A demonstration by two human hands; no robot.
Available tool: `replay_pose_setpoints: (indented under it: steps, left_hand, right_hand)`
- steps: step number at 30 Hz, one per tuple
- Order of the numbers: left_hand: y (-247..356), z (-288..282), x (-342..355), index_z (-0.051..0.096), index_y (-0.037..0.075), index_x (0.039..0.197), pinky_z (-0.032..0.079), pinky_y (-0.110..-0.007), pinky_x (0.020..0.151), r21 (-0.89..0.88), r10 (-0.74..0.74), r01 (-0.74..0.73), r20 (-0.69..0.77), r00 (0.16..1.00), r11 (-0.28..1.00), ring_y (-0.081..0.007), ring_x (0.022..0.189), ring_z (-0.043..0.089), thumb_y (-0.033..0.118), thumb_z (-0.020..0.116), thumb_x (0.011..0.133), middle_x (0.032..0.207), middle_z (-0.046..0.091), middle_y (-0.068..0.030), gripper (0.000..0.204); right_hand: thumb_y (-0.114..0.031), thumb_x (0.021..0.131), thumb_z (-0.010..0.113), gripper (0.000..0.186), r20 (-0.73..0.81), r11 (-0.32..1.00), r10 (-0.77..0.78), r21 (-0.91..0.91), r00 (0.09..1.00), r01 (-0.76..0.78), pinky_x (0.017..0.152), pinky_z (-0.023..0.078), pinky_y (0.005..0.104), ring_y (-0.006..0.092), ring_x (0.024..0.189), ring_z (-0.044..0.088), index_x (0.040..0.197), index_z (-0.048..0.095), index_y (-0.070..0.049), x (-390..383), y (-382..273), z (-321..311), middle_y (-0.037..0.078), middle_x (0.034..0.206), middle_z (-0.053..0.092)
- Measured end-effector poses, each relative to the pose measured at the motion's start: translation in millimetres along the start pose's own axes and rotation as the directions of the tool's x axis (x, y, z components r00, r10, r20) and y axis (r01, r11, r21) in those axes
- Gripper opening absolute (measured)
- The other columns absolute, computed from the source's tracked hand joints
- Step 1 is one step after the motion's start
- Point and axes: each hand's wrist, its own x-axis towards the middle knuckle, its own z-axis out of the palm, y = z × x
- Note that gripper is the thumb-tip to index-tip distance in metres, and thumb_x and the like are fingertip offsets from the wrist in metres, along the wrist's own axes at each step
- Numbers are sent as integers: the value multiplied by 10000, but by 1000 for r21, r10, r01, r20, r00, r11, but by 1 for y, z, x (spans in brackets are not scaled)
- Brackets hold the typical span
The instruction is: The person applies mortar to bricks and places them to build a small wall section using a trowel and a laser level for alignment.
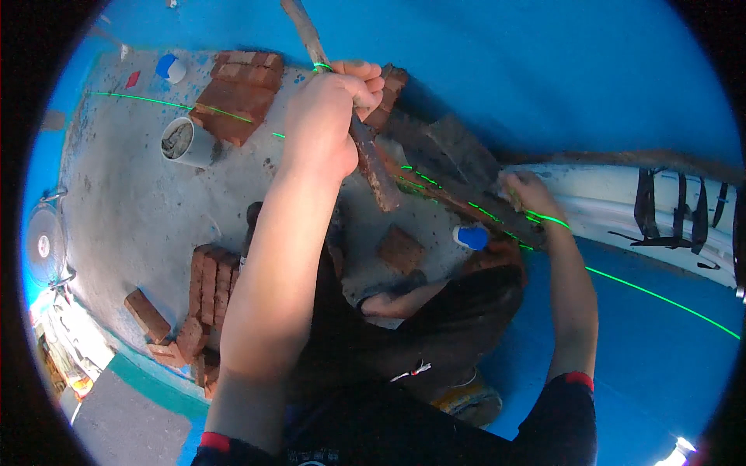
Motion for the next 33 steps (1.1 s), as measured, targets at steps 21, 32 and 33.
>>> replay_pose_setpoints:
  steps: [21, 32, 33]
  left_hand:
    - [-4, 11, -11, 517, -85, 1026, 515, -404, 900, 36, 15, -14, -30, 999, 999, -316, 1044, 582, -127, 471, 765, 1112, 568, -215, 269]
    - [10, -3, -7, 530, -37, 946, 520, -436, 910, -20, 89, -93, -148, 985, 995, -317, 1025, 585, -161, 445, 745, 1078, 586, -203, 251]
    - [10, -5, -6, 530, -37, 946, 520, -436, 910, -20, 89, -93, -147, 985, 995, -317, 1025, 585, -161, 445, 745, 1078, 586, -203, 251]
  right_hand:
    - [-574, 851, 530, 594, 18, 986, -142, -89, 990, 143, 812, 486, 492, 419, 916, 609, 996, 643, -9, -9, 45, 201, 255, 926, 636]
    - [-615, 859, 496, 660, 11, 962, -114, -247, 993, 113, 818, 491, 494, 413, 893, 625, 1045, 629, 4, -37, -38, 191, 257, 897, 641]
    - [-627, 864, 477, 683, -59, 959, -130, -260, 990, 111, 820, 491, 495, 410, 889, 627, 1066, 622, 9, -31, -40, 198, 263, 887, 640]
